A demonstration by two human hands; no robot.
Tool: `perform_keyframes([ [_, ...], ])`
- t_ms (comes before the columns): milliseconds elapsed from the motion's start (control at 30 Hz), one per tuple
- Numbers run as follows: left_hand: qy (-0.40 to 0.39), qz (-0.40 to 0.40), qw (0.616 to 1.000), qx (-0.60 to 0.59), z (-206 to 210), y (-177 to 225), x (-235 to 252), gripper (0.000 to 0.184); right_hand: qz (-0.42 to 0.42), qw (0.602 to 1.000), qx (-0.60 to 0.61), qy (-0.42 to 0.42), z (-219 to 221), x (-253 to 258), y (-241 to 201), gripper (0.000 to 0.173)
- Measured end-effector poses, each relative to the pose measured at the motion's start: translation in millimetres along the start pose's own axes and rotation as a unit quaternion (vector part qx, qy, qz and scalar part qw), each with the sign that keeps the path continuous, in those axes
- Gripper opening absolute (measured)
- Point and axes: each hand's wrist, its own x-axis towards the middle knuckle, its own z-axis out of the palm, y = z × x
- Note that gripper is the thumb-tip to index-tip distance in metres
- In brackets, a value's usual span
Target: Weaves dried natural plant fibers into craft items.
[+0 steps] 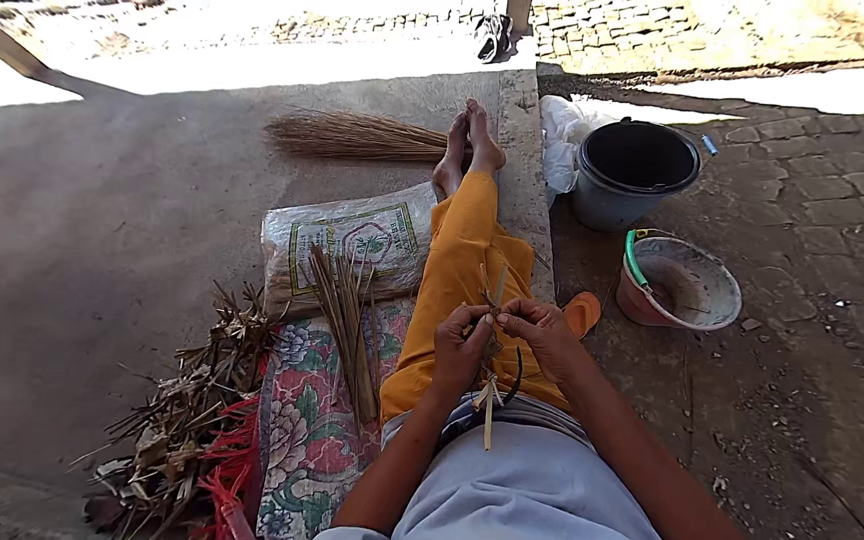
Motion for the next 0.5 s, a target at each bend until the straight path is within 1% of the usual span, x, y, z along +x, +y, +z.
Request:
perform_keyframes([
  [133, 0.005, -0.012, 1.0, -0.016, 0.9, -0.5, -0.1, 0.015, -0.006, 1.0, -0.011, -0.012, -0.8, -0.3, -1.2, 0.014],
  [300, 0.006, -0.019, 1.0, -0.016, 2.6, -2.1, -1.3, 0.015, 0.006, 0.999, -0.035, 0.005, 0.2, 0.7, -7.8, 0.018],
  [367, 0.007, 0.002, 1.0, 0.01, 2.5, -3.7, -1.5, 0.015, 0.013, 0.999, -0.038, 0.007, 0.5, 1.6, -7.9, 0.019],
  [500, 0.007, 0.094, 0.992, 0.081, 0.6, -8.6, -0.5, 0.016, 0.006, 0.999, -0.038, 0.006, 0.6, 2.9, -7.1, 0.018],
])
